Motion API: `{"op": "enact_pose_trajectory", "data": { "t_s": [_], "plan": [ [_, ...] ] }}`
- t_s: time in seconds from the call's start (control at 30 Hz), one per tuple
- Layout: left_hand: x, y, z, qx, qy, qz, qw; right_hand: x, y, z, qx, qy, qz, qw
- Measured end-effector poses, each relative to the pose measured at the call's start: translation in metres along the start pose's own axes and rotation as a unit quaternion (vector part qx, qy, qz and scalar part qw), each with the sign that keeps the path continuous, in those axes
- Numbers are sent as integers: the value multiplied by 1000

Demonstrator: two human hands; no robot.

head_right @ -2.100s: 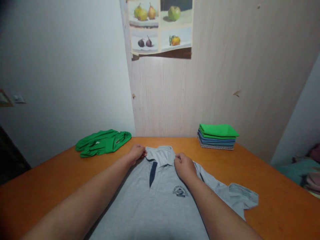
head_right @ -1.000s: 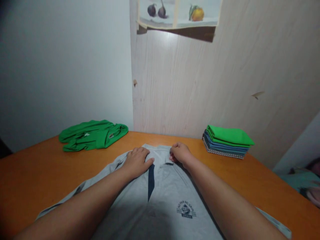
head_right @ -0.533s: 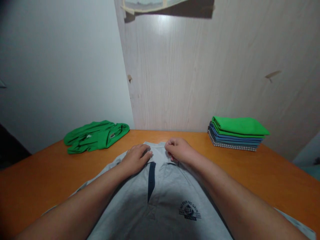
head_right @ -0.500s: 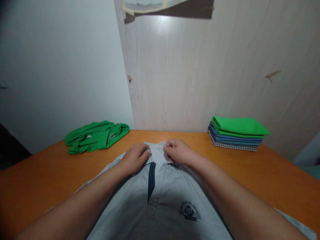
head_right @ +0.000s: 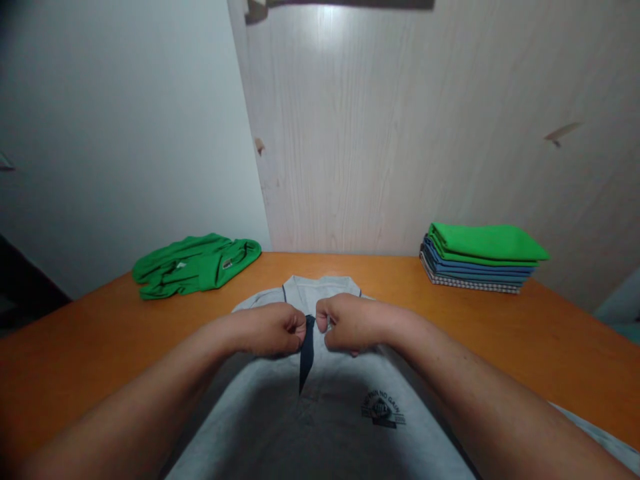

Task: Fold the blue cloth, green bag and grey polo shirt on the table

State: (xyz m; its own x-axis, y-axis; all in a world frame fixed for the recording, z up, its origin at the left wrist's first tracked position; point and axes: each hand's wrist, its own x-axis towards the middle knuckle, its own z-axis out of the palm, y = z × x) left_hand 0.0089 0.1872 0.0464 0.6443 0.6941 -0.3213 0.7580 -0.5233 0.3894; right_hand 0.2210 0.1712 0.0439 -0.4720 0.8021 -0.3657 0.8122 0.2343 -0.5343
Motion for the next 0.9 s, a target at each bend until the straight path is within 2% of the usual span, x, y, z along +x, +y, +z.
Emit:
{"op": "enact_pose_trajectory", "data": {
  "t_s": [0.1,0.3,0.47,0.67,0.9],
  "plan": [
    [2,0,1,-9,-13,0,1000,1,0,6,-3,-37,-19,999],
    [4,2,4,-34,-31,11,999,2,-2,9,-27,-39,-24,999],
    [7,-4,7,-78,-24,19,996,5,1,11,47,-54,-26,997],
    [5,-8,3,-124,-74,26,989,19,10,15,124,-96,-35,987],
    [9,-3,11,-72,-40,12,996,30,15,15,140,-107,-41,983]
  ]
}}
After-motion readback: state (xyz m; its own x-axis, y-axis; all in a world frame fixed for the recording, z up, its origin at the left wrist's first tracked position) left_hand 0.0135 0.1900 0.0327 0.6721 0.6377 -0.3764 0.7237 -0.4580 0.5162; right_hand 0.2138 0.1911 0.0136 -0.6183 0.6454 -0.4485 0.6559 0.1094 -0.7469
